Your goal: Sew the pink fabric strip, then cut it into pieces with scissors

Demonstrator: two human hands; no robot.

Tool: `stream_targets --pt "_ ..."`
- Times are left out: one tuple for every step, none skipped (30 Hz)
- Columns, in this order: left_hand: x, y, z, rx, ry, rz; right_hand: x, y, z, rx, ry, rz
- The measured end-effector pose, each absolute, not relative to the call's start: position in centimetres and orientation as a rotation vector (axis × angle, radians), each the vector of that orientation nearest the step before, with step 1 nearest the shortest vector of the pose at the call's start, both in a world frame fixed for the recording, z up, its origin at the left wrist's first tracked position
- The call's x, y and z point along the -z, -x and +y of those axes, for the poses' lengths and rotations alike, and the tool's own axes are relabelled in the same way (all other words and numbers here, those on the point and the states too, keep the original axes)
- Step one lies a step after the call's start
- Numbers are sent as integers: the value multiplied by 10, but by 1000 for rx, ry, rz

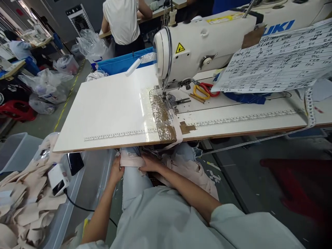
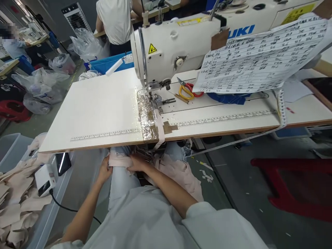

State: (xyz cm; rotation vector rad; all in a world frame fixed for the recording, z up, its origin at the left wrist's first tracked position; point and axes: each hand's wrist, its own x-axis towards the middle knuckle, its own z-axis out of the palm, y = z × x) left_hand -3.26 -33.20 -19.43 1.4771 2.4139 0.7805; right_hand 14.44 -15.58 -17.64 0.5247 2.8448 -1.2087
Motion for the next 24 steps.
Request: stream_targets --pt "195 32 -333 -781 -1470 2437 175 -146 -154 1217 -512 2790" --pt "195 31 -335 -781 -1464 2460 172 -148 -153 1225 -490 2732" --pt "194 29 -336 -780 -1461 2480 169 -150 -151 1232 -462 2677" --pt "192 27 -337 -779 -1462 2499 164 -153 -149 1242 -434 2636" --pt "189 25 -338 -779 -1466 2516 157 -155 -147 1253 -404 2601" --pt "186 23 -339 -781 -1473 2530 149 -157 -146 1264 -374 2571" --pt "182 20 -338 -786 -1482 2539 140 -158 -144 1278 -341 2544" --pt "177 17 -338 -795 -1501 2541 129 -160 -142 1296 -303 2518" --pt "172 14 -336 -802 -1537 2534 117 -162 -139 1318 -264 2494" --pt "167 11 -334 -805 -1593 2520 103 -166 -134 1341 -228 2470" --pt "163 7 -331 -802 -1662 2494 88 -171 -128 1367 -198 2449" --pt "158 3 -327 -798 -1735 2458 72 -177 -121 1387 -177 2434" --pt "154 -1 -322 -795 -1805 2412 55 -186 -112 1400 -165 2419" --pt "150 -7 -315 -796 -1862 2360 37 -197 -102 1408 -160 2422" --pt "146 -14 -308 -803 -1900 2303 18 -211 -92 1371 -146 2459" --pt "141 -22 -299 -809 -1924 2243 0 -225 -83 1319 -149 2484" --pt "136 -31 -290 -807 -1941 2184 -18 -242 -74 1267 -187 2495" --pt "130 -42 -280 -791 -1958 2127 -35 -259 -68 1226 -244 2487" --pt "125 -54 -271 -763 -1976 2071 -49 -276 -63 1216 -317 2463" --pt "119 -66 -262 -723 -1996 2018 -60 -294 -60 1212 -402 2438" --pt "115 -77 -254 -674 -2020 1966 -67 -311 -58 1215 -484 2410" --pt "113 -89 -248 -615 -2048 1914 -70 -327 -59 1223 -555 2376" --pt "113 -99 -243 -546 -2074 1856 -68 -342 -62 1240 -612 2340" --pt "115 -107 -239 -472 -2096 1794 -62 -356 -66 1267 -646 2301"
